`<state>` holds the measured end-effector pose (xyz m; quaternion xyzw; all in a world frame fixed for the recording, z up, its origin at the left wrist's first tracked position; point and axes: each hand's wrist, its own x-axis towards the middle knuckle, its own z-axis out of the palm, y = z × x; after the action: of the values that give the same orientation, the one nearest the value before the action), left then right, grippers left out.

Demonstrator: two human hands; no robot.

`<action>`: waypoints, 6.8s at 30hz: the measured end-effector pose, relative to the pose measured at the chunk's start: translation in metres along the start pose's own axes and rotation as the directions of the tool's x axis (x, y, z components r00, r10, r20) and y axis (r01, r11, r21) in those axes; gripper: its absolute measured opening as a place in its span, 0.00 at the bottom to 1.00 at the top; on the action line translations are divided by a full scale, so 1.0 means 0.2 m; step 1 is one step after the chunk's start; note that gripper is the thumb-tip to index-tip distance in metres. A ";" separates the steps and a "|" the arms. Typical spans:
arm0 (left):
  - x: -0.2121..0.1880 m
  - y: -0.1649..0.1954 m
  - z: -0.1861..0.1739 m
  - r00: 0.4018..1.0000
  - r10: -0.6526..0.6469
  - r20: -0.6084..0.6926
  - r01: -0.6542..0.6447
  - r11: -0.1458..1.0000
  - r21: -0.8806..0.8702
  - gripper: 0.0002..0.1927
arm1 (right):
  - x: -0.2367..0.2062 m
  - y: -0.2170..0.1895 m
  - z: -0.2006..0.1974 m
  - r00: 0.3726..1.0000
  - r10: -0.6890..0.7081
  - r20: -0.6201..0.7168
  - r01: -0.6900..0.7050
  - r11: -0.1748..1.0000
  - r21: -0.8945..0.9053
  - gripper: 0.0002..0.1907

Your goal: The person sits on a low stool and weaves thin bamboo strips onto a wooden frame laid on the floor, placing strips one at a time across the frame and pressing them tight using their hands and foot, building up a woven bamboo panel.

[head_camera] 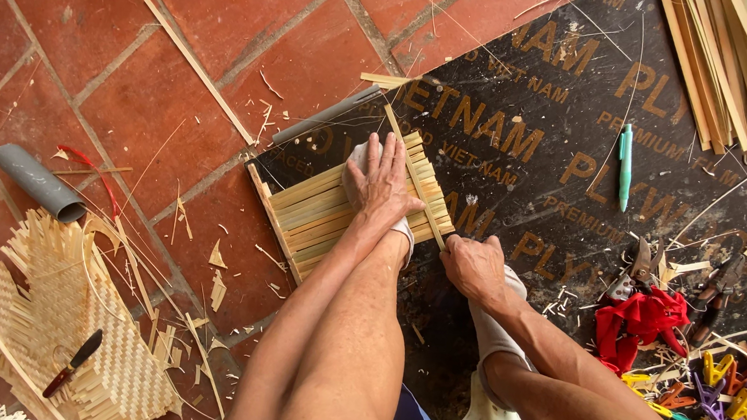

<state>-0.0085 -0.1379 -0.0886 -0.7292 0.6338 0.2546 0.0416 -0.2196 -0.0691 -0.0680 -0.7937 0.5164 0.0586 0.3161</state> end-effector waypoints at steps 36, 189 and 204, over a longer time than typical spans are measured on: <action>-0.04 0.04 0.02 0.997 -0.030 -0.078 0.024 0.997 -0.071 0.72 | 0.54 -0.16 -0.51 0.974 0.097 -0.203 0.122 0.532 0.838 0.16; -1.04 -0.65 0.41 0.686 -0.313 -0.656 0.261 0.948 -0.180 0.22 | 0.72 -0.47 -0.34 0.768 -0.464 0.441 0.637 0.481 -0.603 0.71; -1.13 -0.73 0.47 0.685 -0.325 -0.652 0.238 0.946 -0.222 0.23 | 0.71 -0.61 -0.16 0.751 -0.470 0.465 0.656 0.445 -0.610 0.35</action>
<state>0.0842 0.1308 -0.1119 -0.8609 0.4686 -0.0021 -0.1982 -0.0577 -0.1662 -0.0484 -0.9631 0.1098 0.2448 0.0216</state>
